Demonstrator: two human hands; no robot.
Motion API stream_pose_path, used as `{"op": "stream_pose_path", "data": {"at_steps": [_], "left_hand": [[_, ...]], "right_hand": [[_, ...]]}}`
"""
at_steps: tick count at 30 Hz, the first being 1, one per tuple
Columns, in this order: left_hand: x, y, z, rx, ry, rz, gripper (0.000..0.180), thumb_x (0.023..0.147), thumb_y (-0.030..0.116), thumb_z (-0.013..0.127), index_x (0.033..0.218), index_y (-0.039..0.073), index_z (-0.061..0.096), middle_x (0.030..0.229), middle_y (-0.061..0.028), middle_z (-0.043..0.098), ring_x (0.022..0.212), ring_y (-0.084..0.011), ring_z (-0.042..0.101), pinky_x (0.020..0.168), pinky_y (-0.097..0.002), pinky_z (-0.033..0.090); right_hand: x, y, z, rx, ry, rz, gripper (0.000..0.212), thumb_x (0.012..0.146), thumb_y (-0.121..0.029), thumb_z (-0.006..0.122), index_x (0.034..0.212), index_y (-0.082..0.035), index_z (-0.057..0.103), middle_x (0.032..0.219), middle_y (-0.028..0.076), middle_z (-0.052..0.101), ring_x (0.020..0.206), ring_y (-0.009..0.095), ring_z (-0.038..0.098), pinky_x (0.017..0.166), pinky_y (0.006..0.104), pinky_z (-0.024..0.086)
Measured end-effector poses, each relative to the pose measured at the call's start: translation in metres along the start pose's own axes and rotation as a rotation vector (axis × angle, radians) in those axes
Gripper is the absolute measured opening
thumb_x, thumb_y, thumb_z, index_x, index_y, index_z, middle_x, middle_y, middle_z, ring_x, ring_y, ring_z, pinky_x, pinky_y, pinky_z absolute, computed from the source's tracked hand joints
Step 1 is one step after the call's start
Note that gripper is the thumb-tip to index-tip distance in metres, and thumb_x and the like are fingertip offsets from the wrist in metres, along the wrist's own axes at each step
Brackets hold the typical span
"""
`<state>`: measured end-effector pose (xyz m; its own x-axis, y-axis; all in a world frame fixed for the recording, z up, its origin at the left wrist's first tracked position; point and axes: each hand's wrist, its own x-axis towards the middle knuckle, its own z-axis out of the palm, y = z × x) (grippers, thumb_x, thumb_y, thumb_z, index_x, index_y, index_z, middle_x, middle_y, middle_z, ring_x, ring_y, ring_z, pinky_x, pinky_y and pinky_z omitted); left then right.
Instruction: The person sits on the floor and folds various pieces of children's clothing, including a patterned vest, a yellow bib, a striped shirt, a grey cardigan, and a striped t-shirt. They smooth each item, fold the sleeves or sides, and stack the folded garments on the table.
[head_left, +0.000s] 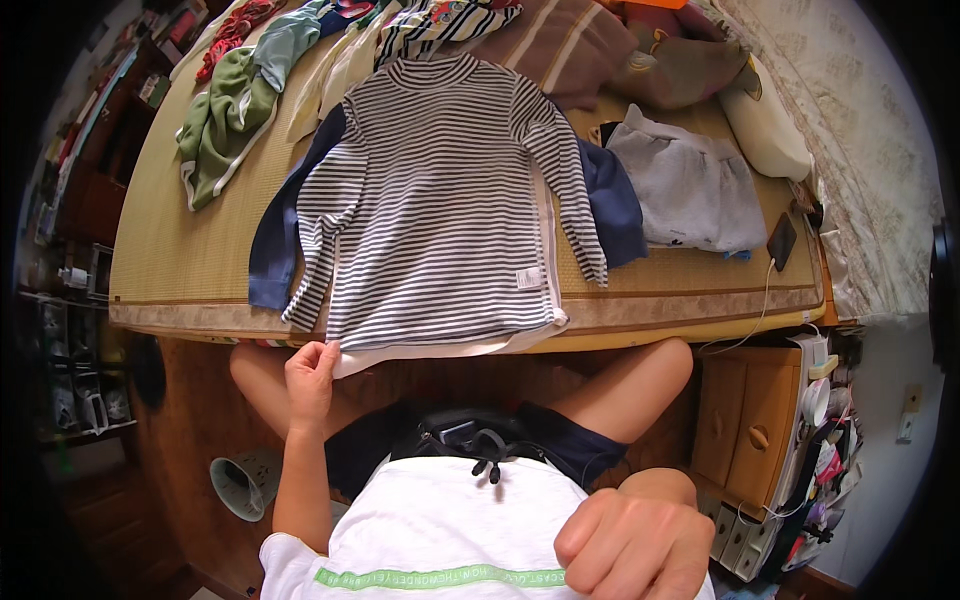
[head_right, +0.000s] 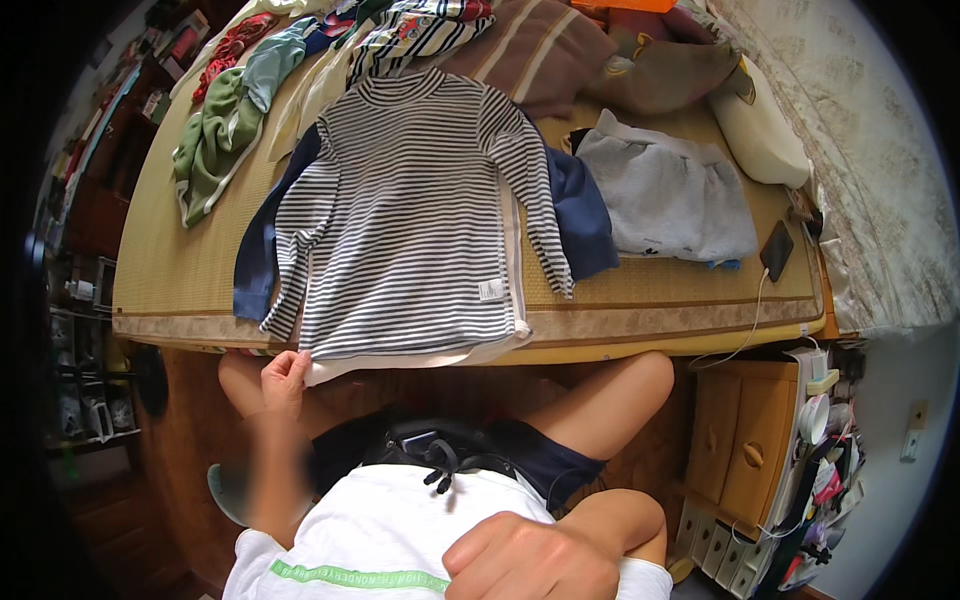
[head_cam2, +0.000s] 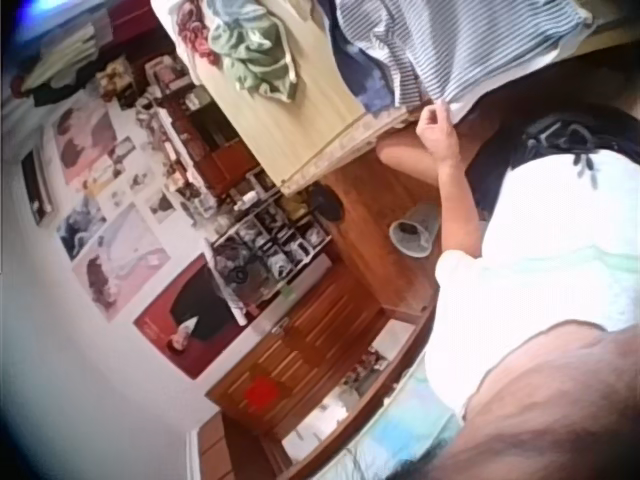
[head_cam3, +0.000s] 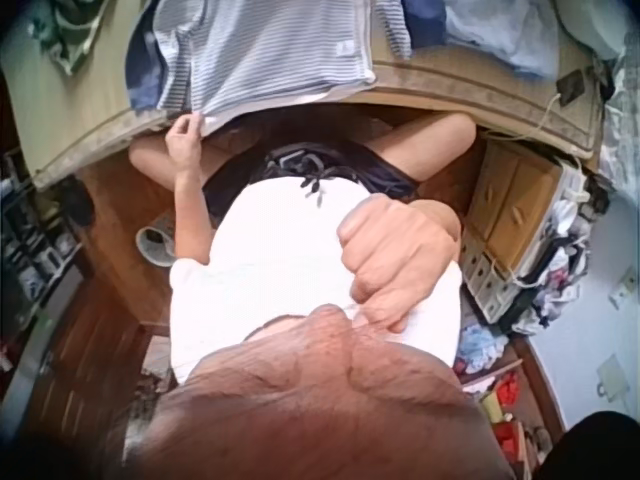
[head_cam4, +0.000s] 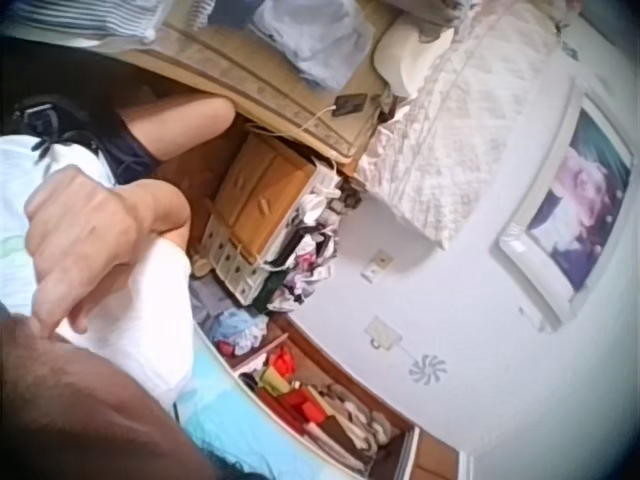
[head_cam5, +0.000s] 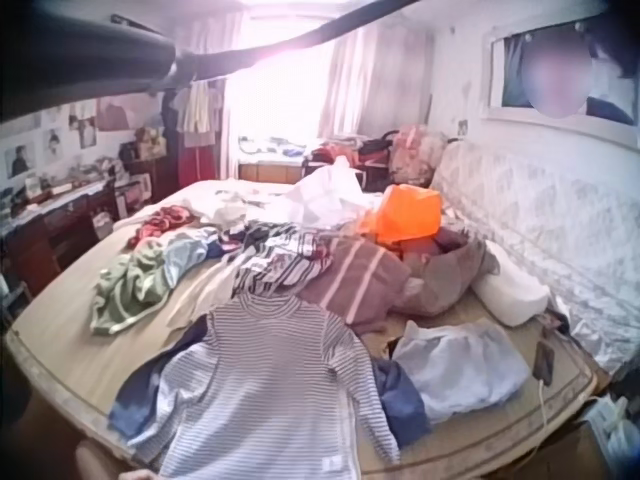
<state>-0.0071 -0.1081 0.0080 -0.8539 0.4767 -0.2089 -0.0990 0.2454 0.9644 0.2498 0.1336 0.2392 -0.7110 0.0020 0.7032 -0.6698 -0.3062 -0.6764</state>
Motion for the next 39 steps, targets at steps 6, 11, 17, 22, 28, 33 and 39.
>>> {"op": "stream_pose_path", "data": {"at_steps": [6,11,17,22,28,33,39], "left_hand": [[-0.007,0.019,0.015,0.372,0.19,0.219,0.041,0.088,0.011,0.078,0.123,0.005,0.058,0.078,-0.0049,0.067,0.072,-0.0146,0.064,0.068,-0.0298,0.052],[-0.009,0.024,0.021,0.374,0.165,0.193,0.041,0.089,0.008,0.075,0.127,0.005,0.06,0.081,-0.0055,0.069,0.072,-0.0149,0.063,0.07,-0.0306,0.052],[0.002,0.009,0.009,-0.122,0.047,0.085,0.028,0.093,0.002,0.069,0.119,-0.002,0.06,0.084,0.0002,0.066,0.075,-0.0042,0.058,0.07,-0.0194,0.048],[0.004,0.003,0.01,-0.167,-0.006,0.05,0.021,0.093,0.001,0.07,0.113,-0.002,0.063,0.086,-0.0001,0.068,0.075,-0.0045,0.061,0.07,-0.0197,0.05],[0.006,0.004,0.013,-0.253,0.001,0.059,0.015,0.093,0.001,0.07,0.106,0.0,0.064,0.088,-0.0018,0.071,0.077,-0.0052,0.064,0.07,-0.0193,0.051],[-0.004,0.019,0.003,-0.247,-0.089,-0.03,0.016,0.09,0.0,0.073,0.104,0.001,0.064,0.088,-0.0007,0.069,0.076,-0.0049,0.063,0.068,-0.0195,0.05],[-0.048,0.039,-0.03,-0.068,-0.507,-0.341,0.01,0.091,0.005,0.073,0.098,0.001,0.066,0.085,-0.001,0.068,0.078,-0.007,0.064,0.069,-0.023,0.053]], "right_hand": [[-0.074,0.055,-0.066,-1.192,0.356,0.553,0.013,0.086,-0.003,0.069,0.099,0.0,0.07,0.092,0.012,0.072,0.078,0.03,0.066,0.067,0.0372,0.053],[-0.143,0.112,-0.105,-1.216,0.62,0.726,0.018,0.083,0.003,0.073,0.1,0.001,0.067,0.099,0.009,0.067,0.074,0.016,0.06,0.065,0.0286,0.049],[-0.129,0.102,-0.101,-1.301,0.676,0.539,0.019,0.072,0.01,0.068,0.079,-0.001,0.055,0.077,0.011,0.054,0.072,0.029,0.055,0.068,0.0364,0.046],[-0.136,0.076,-0.096,-1.623,0.175,0.745,0.025,0.071,-0.001,0.076,0.076,-0.005,0.052,0.074,0.009,0.057,0.075,0.029,0.058,0.064,0.0412,0.042],[-0.104,0.09,-0.09,-1.594,0.16,0.561,0.016,0.076,-0.007,0.075,0.084,-0.006,0.062,0.087,0.008,0.063,0.084,0.029,0.062,0.075,0.0411,0.05],[-0.126,0.096,-0.113,-1.64,-0.08,0.636,0.009,0.076,0.0,0.061,0.083,-0.005,0.063,0.088,0.01,0.062,0.087,0.031,0.062,0.074,0.0416,0.05],[-0.139,0.044,-0.082,-1.353,-0.261,1.012,0.012,0.075,-0.004,0.072,0.086,-0.008,0.068,0.083,0.011,0.062,0.081,0.033,0.064,0.071,0.0435,0.052]]}}
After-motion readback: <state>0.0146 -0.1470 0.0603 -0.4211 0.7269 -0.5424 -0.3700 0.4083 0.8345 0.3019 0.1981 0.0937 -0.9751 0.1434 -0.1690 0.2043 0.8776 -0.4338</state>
